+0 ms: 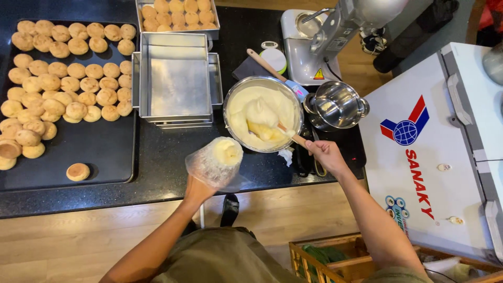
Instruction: Filling baked cream puff shells with cream using a pastry piping bag.
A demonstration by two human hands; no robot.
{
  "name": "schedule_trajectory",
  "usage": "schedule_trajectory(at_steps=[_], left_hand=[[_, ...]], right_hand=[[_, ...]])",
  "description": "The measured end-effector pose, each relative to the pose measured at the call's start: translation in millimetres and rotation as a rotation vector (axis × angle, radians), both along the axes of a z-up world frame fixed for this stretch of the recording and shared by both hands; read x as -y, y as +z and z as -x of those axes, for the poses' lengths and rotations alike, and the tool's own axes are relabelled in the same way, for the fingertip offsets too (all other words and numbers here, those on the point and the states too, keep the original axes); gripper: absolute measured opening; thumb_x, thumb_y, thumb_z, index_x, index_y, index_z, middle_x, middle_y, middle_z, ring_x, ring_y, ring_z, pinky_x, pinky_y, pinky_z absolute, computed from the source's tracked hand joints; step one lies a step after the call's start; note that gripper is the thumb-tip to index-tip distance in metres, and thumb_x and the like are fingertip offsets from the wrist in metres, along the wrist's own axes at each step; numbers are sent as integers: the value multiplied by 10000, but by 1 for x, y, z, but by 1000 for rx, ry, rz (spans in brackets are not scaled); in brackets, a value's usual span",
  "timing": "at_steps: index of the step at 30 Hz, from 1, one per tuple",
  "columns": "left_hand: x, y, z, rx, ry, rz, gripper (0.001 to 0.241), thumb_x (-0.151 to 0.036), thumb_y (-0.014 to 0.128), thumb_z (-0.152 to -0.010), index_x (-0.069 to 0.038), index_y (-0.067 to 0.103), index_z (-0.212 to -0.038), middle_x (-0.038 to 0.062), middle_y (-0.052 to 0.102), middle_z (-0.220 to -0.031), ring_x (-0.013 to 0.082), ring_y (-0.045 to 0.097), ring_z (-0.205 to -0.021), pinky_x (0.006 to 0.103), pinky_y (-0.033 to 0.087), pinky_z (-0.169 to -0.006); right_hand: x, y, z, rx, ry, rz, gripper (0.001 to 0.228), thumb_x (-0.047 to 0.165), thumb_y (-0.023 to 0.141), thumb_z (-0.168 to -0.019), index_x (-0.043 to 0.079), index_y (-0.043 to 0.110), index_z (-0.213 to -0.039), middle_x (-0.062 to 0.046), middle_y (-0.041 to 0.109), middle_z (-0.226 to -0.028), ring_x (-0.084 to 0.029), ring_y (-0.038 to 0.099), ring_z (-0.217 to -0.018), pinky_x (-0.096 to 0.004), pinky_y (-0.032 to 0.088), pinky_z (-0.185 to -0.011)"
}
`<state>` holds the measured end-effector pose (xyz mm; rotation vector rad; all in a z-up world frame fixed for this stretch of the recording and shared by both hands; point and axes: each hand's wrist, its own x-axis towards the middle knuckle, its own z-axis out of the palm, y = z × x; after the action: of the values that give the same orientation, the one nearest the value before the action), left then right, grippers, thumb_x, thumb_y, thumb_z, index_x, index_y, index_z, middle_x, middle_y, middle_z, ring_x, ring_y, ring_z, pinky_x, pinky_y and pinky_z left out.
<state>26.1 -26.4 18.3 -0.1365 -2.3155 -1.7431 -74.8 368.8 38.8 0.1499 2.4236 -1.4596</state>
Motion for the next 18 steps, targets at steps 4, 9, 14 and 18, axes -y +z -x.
schedule_trajectory(at_steps=[4, 9, 14, 18], left_hand=[[-7, 14, 5, -6, 8, 29, 755, -320, 897, -694, 4, 602, -1308, 192, 683, -1252, 329, 677, -1143, 413, 536, -975], [-5, 33, 9, -11, 30, 62, 758, -344, 894, -692, -4, 605, -1304, 197, 676, -1252, 344, 672, -1139, 421, 538, -964], [12, 47, 2, 2, 70, 102, 761, -368, 891, -691, -11, 607, -1300, 203, 669, -1251, 358, 668, -1135, 430, 540, -953], [17, 49, -12, -25, 46, 90, 751, -353, 892, -693, -9, 609, -1297, 203, 671, -1250, 357, 666, -1140, 429, 534, -964]], right_hand=[[-16, 32, 6, -77, -8, 127, 419, 369, 680, -1002, 67, 665, -711, 108, 463, -570, -13, 322, -492, -237, 202, -450], [-18, 138, 19, -115, 187, -177, 305, 335, 721, -940, 54, 778, -834, 87, 609, -662, -18, 443, -597, -229, 330, -522], [57, 261, 23, -84, 469, -387, 360, 398, 720, -906, 64, 798, -796, 40, 617, -601, -66, 463, -561, -289, 353, -491], [160, 336, 7, -188, 754, -1062, 483, 578, 707, -875, 116, 787, -757, -117, 651, -569, -263, 603, -528, -420, 462, -537]])
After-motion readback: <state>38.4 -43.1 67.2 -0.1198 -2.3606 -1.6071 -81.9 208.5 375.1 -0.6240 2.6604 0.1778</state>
